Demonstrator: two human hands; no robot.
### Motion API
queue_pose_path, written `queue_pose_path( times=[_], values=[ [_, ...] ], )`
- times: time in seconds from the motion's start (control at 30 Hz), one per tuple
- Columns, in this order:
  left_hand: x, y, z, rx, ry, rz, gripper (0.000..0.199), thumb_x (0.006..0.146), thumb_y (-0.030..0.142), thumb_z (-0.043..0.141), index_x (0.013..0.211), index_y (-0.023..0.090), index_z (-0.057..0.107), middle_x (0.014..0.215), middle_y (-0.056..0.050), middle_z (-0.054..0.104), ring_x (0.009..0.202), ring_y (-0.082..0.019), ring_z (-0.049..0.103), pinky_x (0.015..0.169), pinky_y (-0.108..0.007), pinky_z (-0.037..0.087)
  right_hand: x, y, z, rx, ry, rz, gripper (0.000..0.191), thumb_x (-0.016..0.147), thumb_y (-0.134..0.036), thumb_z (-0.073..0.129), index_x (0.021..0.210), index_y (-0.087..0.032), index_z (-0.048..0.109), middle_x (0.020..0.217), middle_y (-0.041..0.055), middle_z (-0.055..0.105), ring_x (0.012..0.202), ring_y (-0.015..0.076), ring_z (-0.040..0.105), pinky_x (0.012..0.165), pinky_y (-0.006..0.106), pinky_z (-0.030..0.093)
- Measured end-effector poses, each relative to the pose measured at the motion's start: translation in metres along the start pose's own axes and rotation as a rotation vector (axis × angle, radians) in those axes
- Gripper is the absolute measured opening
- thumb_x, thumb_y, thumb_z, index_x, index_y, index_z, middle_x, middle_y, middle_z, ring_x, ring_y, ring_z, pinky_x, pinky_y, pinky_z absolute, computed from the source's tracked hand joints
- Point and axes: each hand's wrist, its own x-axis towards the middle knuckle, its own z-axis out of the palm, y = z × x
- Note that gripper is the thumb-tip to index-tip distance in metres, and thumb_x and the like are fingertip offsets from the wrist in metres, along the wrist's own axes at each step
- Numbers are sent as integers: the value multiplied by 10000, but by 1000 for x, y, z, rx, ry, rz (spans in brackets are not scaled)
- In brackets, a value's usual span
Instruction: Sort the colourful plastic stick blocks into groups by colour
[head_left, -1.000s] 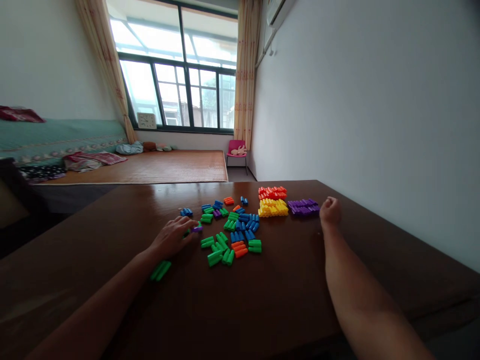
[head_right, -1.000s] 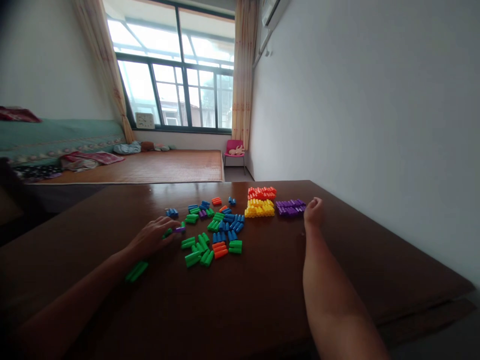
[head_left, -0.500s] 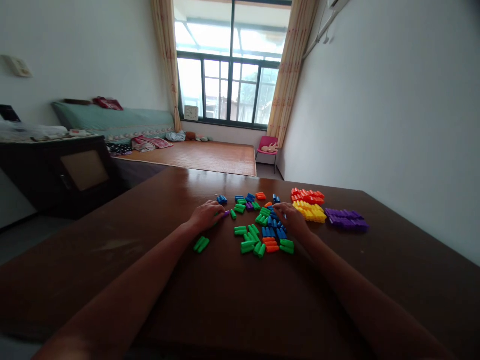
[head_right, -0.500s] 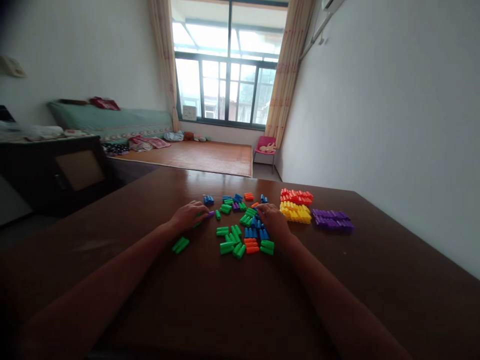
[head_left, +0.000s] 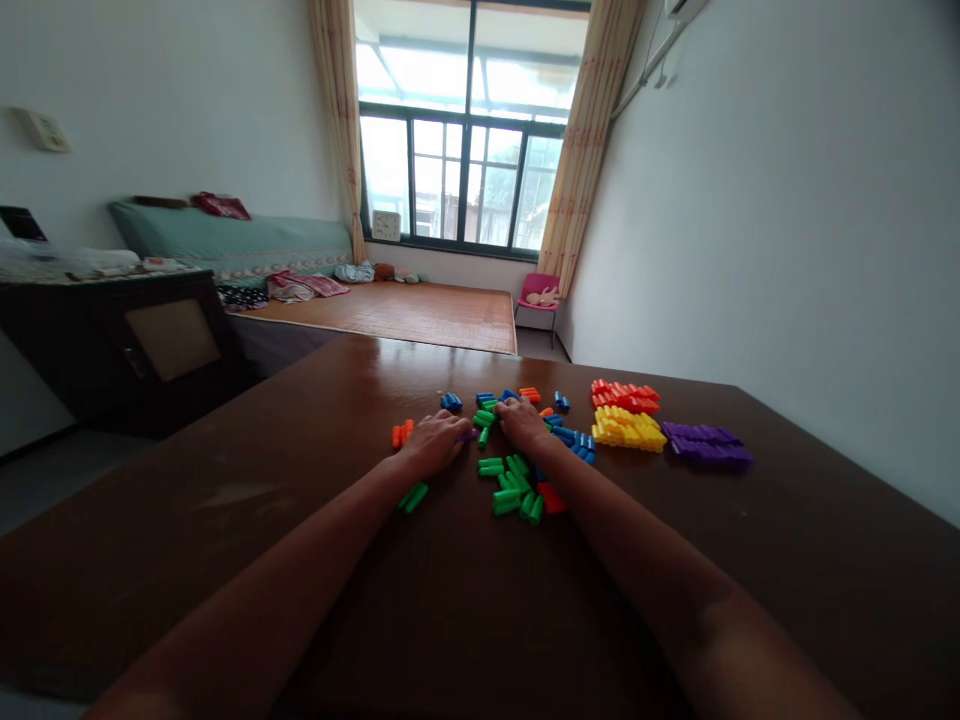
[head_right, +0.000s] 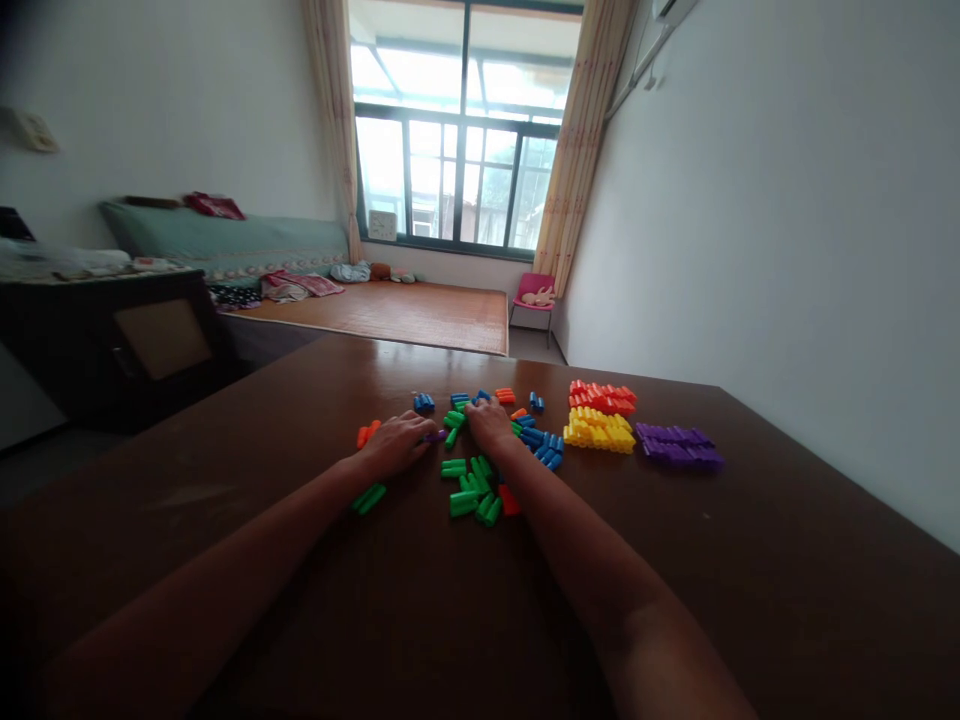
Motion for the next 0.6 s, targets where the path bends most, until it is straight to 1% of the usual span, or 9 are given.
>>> queue_pose_path(
  times=[0.07,0.13,0.2,0.27,0.33,0.4,0.5,0.53,0.6],
  values=[
    [1,1,0,23,-1,-1,208,895,254,494,1054,228,625,1012,-72,670,1009,-261,559,807,-366,451,-2,-1,-4,61,4,-4,255,848,-155,524,1072,-160,646,1072,120,673,1025,228,572,924,336,395],
    [1,2,1,34,15,3,238,885,246,502,1091,238,620,1038,-69,670,1028,-262,552,824,-370,447,-9,2,-13,132,40,13,260,810,-161,555,1055,-163,643,1003,99,689,962,217,592,902,319,401],
    [0,2,2,42,44,4,275,872,238,511,1127,255,615,1086,-65,664,1059,-260,543,839,-370,443,-21,9,-27,198,122,46,261,787,-182,578,1040,-175,641,952,76,699,912,212,599,866,308,415],
    [0,-1,3,49,73,7,307,857,224,518,1145,267,613,1132,-62,653,1092,-260,532,848,-370,441,-39,25,-43,259,216,70,254,770,-204,599,1019,-193,644,935,55,703,899,208,599,833,299,428],
    [0,-6,5,53,97,9,326,842,217,521,1149,270,617,1155,-60,645,1106,-265,529,854,-378,441,-62,52,-57,315,292,105,243,756,-216,612,997,-207,646,921,38,705,882,198,606,794,291,444],
    [2,-11,8,51,113,-5,326,837,242,525,1146,273,625,1159,-62,641,1105,-279,530,850,-392,447,-92,90,-67,367,338,180,232,742,-221,619,972,-212,650,899,29,705,839,182,622,757,283,463],
    [6,-17,14,25,100,-21,327,840,290,521,1146,271,636,1172,-68,634,1101,-285,534,847,-397,456,-148,155,-68,456,382,398,200,708,-240,642,905,-205,651,854,22,704,744,159,640,710,281,498],
    [8,-17,15,12,90,-21,329,843,296,515,1147,270,639,1171,-69,635,1097,-282,537,850,-395,457,-168,176,-66,492,411,484,191,695,-251,653,881,-204,648,830,21,702,718,155,642,691,280,509],
    [9,-16,15,-11,74,-21,329,853,298,499,1147,265,643,1157,-69,641,1086,-274,545,858,-393,457,-204,209,-60,545,512,642,172,673,-263,677,831,-204,643,777,28,696,686,161,644,652,281,529]
  ],
)
